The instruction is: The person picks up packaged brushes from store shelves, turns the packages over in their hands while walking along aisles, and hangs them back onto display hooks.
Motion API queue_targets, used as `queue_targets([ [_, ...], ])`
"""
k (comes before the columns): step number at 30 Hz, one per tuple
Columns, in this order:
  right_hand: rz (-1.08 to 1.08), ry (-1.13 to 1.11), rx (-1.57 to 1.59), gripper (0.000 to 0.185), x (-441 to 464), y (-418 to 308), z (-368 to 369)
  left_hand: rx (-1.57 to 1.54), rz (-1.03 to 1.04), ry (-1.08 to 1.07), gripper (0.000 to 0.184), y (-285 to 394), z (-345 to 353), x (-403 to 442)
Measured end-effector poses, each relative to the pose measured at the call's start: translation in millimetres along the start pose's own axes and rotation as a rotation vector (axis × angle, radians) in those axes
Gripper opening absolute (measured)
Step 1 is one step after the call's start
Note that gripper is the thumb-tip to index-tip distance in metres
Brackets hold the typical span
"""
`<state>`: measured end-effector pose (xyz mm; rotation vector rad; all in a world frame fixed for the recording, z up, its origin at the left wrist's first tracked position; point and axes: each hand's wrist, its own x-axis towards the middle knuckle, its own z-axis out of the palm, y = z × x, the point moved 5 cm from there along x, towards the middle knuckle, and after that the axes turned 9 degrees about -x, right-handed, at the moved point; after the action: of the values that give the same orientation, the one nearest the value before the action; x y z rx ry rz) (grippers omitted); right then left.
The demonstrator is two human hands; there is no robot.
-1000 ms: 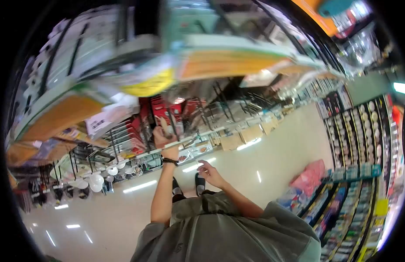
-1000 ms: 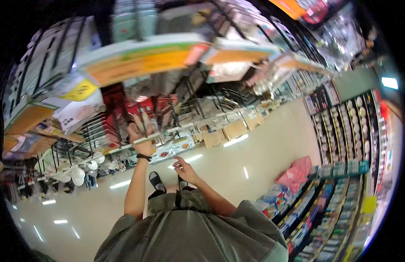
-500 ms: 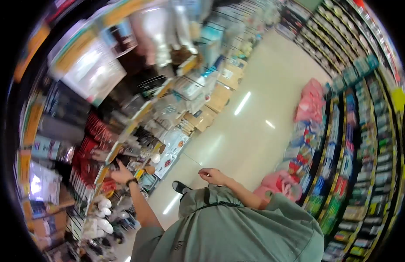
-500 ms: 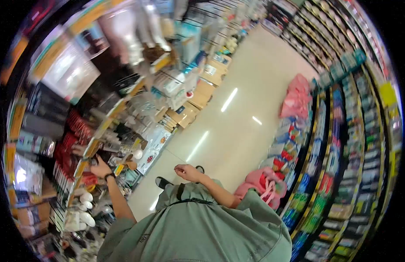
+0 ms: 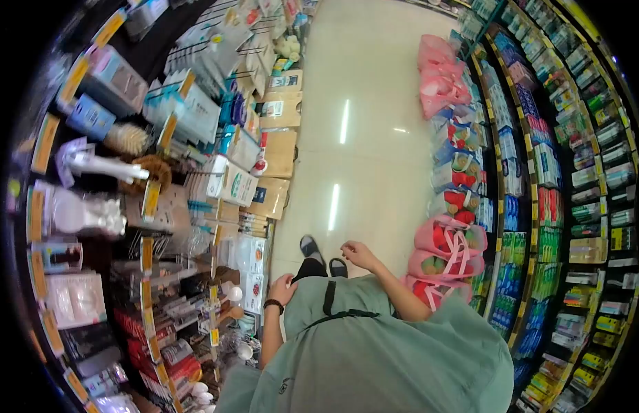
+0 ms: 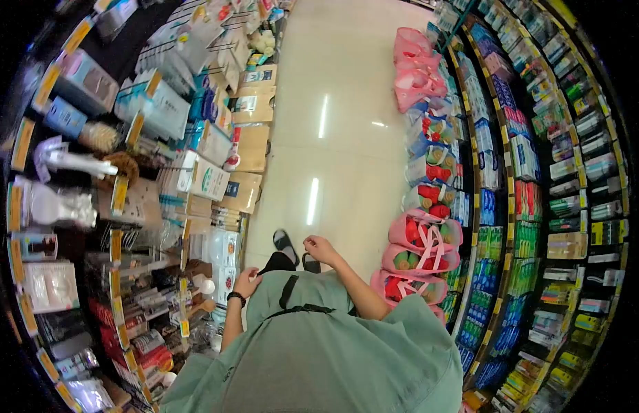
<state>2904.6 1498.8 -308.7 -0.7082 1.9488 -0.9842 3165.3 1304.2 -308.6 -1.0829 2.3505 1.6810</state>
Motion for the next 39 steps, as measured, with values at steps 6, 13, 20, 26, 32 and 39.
queue_targets([
  [6, 0.176, 0.044, 0.010, 0.035, 24.6, 32.1, -54.0, -0.039, 0.102, 0.111, 0.027, 73.8, -2.6, 147.7],
  [13, 0.277, 0.127, -0.018, 0.037, 91.9, 31.6, -154.1, -0.014, 0.253, 0.105, 0.021, 193.2, -3.5, 303.0],
  [20, 0.265, 0.343, 0.109, 0.029, 180.4, -21.0, -260.2, 0.073, 0.443, 0.064, 0.017, 309.7, -20.0, 422.1],
  [26, 0.198, 0.250, 0.105, 0.033, 255.8, -54.1, -297.0, 0.332, 0.669, -0.084, 0.018, 381.1, -19.7, 491.5],
  [32, 0.250, 0.244, 0.029, 0.037, 343.8, -55.6, -367.0, 0.400, 0.803, -0.167, 0.015, 447.9, -11.7, 577.5],
  [39, 0.330, 0.318, 0.058, 0.040, 482.3, -35.2, -471.8, 0.166, 0.751, -0.071, 0.009, 549.9, -25.5, 707.0],
])
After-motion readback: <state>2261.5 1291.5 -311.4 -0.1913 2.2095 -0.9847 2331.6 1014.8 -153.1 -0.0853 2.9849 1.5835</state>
